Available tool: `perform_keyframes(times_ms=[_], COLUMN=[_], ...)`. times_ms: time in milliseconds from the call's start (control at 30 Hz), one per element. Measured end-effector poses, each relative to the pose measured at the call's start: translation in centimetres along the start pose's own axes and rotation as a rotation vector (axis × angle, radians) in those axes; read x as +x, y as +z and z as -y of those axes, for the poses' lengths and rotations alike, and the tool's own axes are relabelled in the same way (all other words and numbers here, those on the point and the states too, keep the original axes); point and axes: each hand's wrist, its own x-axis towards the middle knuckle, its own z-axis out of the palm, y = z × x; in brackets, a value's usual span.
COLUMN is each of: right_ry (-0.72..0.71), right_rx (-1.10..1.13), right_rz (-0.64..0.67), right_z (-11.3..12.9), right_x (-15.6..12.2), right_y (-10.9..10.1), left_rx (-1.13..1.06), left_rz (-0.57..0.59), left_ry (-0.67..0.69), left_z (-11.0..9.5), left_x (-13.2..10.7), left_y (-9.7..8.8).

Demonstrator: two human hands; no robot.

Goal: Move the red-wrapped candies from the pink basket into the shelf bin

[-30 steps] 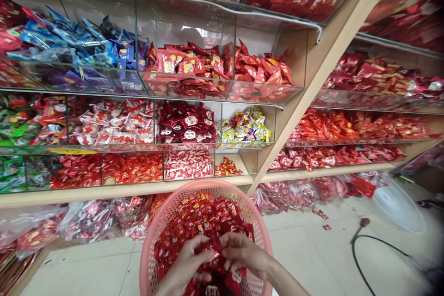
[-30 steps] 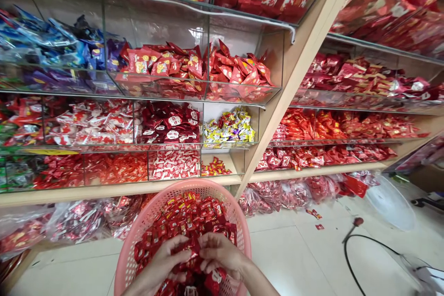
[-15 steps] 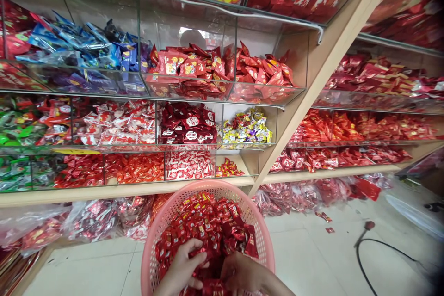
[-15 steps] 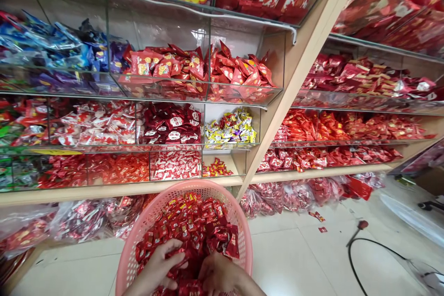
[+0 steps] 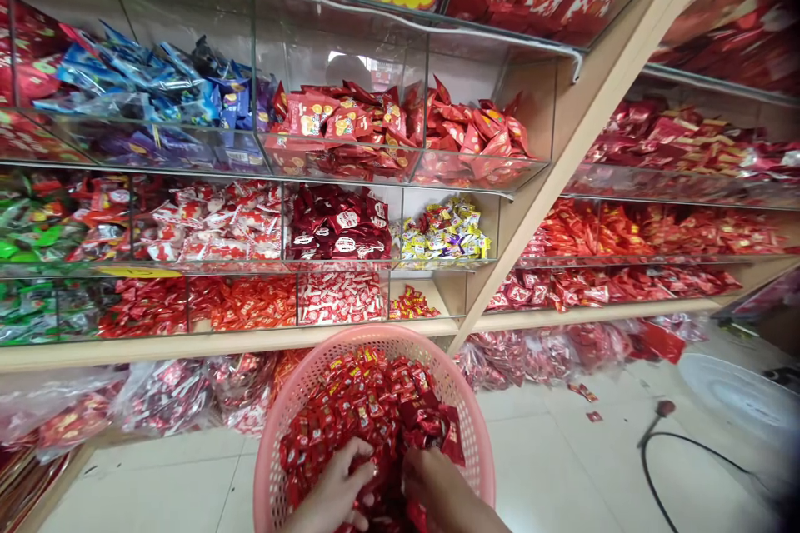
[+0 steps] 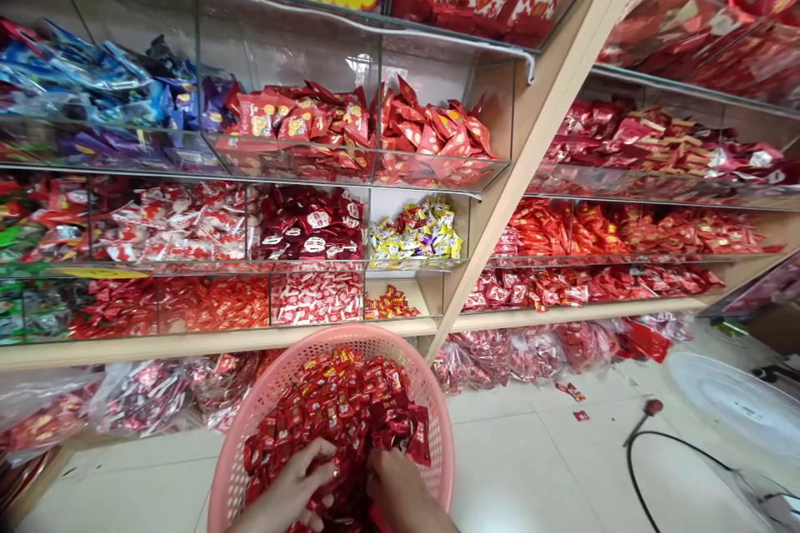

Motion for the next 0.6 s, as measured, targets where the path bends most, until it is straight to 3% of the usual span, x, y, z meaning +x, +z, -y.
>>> perform_keyframes(times_ms=[100, 367, 467, 600], right_ry=[-0.006, 0.026, 0.022, 0.04], right_rx=[0.048, 0.101, 0.104, 0.072], right_rz=[-0.065, -0.039, -0.038, -0.012], right_z=[-0.7, -1.0, -1.3, -1.3], right_x=[0.1, -0.1, 0.1, 0.3], right_y=[-0.2, -0.5, -0.2, -0.1], left_rx=[0.055, 0.533, 0.664, 0.856], left_rz=[0.012, -0.217, -0.2, -0.178], left_ry=[-0.029, 0.133, 0.193, 0.162], left_z=[1.0, 2.5, 2.4, 2.3], left_x=[0.7, 3.1, 3.2, 2.6], left_y=[0.6, 2.2, 2.3, 2.6])
